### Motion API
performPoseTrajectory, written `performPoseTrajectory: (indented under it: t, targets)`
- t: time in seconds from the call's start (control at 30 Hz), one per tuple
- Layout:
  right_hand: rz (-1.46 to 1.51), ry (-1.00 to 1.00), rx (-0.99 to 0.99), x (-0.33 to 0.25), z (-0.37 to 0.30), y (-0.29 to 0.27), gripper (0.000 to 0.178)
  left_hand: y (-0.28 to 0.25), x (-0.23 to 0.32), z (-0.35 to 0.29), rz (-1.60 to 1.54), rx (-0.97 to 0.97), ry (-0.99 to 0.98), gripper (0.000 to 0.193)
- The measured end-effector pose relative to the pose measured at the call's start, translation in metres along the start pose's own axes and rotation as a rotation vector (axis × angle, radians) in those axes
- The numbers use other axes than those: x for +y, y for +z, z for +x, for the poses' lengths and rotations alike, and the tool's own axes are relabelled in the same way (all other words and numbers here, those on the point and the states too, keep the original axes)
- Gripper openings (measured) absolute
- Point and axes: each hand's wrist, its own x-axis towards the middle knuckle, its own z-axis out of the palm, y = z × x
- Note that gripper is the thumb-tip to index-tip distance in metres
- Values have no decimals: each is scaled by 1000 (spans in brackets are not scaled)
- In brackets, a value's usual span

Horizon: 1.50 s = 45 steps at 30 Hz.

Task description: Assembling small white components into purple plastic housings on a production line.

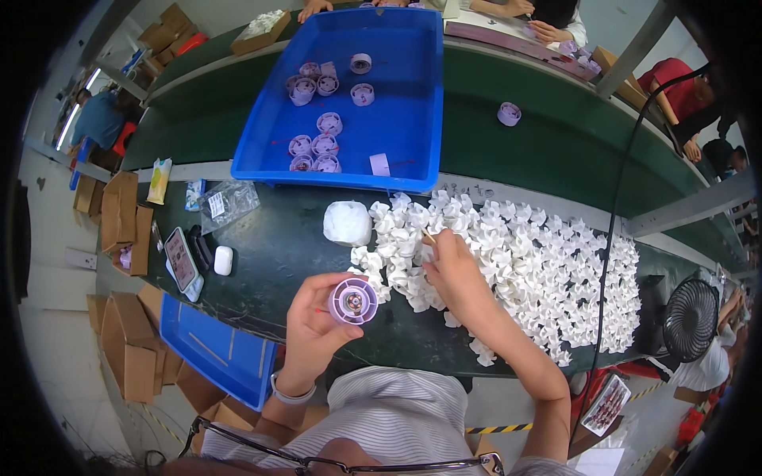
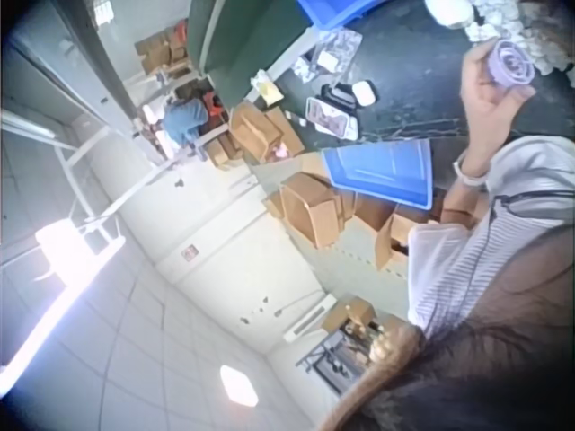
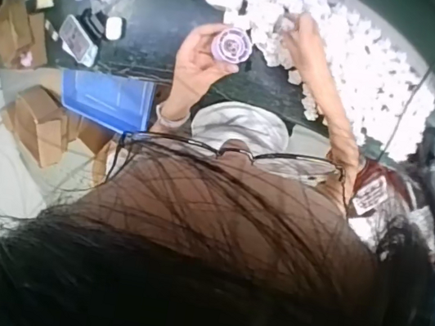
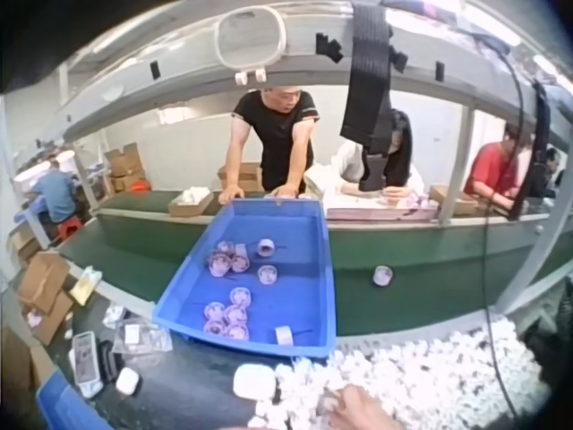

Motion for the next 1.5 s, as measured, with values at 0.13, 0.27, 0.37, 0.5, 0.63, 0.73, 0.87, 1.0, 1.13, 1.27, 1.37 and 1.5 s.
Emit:
performPoseTrajectory:
  t: [0.13,0.27,0.37,0.5,0.63,0.73,0.87,1.0,1.13,1.27,1.37,1.5]
  targets:
    - [29,32,7,-6,-1,-8,30,-1,-1,0,-2,-6,2,60]
    - [39,-7,58,-9,-1,-21,38,1,0,3,20,-26,12,61]
    - [238,32,39,-5,-2,-23,40,2,-1,3,35,-35,18,61]
    - [739,83,33,-15,-6,-22,44,6,-1,3,34,-49,27,61]
    - [919,162,0,-26,-15,-29,44,10,-2,4,45,-41,28,60]
    - [1133,226,-72,-38,-22,-28,42,10,-5,4,129,-42,88,60]
    - [1219,165,-72,-49,-26,-27,41,18,-7,6,187,-30,155,60]
    - [1181,119,-52,-49,-27,-26,44,21,-8,7,275,-21,193,67]
    - [1116,106,-20,-52,-31,-25,46,24,-9,8,375,-20,269,66]
    - [983,60,17,-58,-31,-26,47,26,-9,8,405,-9,277,65]
    - [949,38,13,-58,-31,-27,47,29,-7,9,429,-8,276,64]
    - [959,54,8,-58,-30,-27,48,29,-10,9,412,-2,269,64]
